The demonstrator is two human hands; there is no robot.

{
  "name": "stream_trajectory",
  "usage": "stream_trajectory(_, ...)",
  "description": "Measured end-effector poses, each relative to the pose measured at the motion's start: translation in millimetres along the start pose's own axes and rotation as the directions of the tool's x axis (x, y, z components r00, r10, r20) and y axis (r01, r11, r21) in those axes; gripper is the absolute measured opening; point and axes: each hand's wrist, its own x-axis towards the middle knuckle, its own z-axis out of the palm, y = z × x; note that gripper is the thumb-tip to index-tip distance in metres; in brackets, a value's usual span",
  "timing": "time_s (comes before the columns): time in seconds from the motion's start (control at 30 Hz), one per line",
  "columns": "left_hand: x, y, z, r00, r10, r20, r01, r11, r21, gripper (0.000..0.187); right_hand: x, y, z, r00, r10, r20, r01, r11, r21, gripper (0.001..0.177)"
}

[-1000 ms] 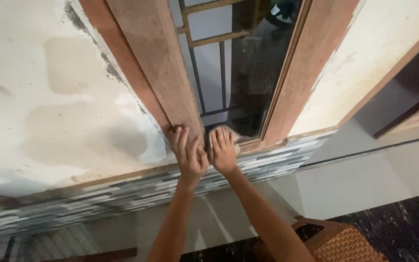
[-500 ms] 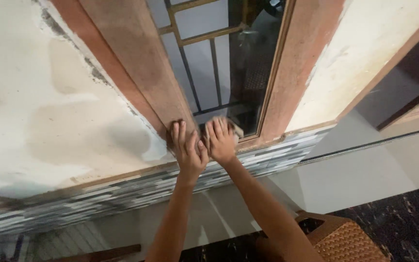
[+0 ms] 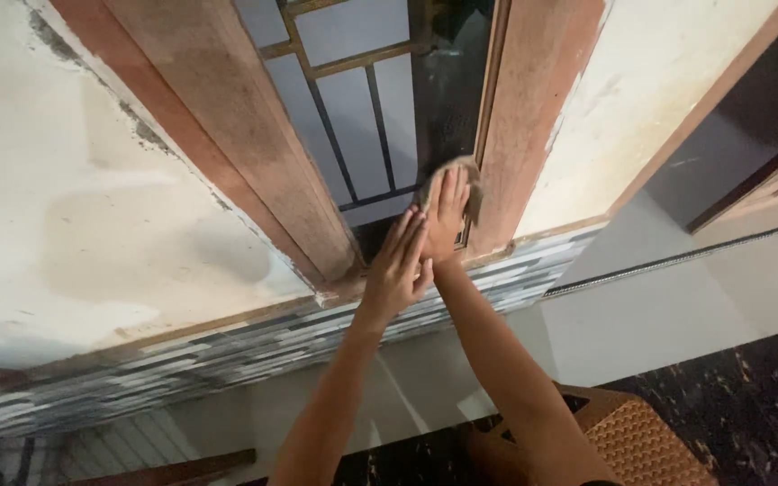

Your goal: Cleaning a wooden window frame using a cleaning cloth.

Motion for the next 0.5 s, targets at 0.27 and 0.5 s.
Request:
stream_trajectory(0.27, -62, 7, 37, 0.980, -0.143, 0.141, 0.123, 0.982, 0.142, 0.055, -101, 21, 28, 0.993, 0.052, 0.107, -0.048, 0.998, -0.038, 0.069)
stream_trajectory(0.5, 1, 12, 19, 0.990, -0.098, -0.103, 0.117, 0.973, 0.199, 0.055, 23, -31, -4, 1.000, -0.007, 0.004, 0.007, 1.000, -0.002, 0.066)
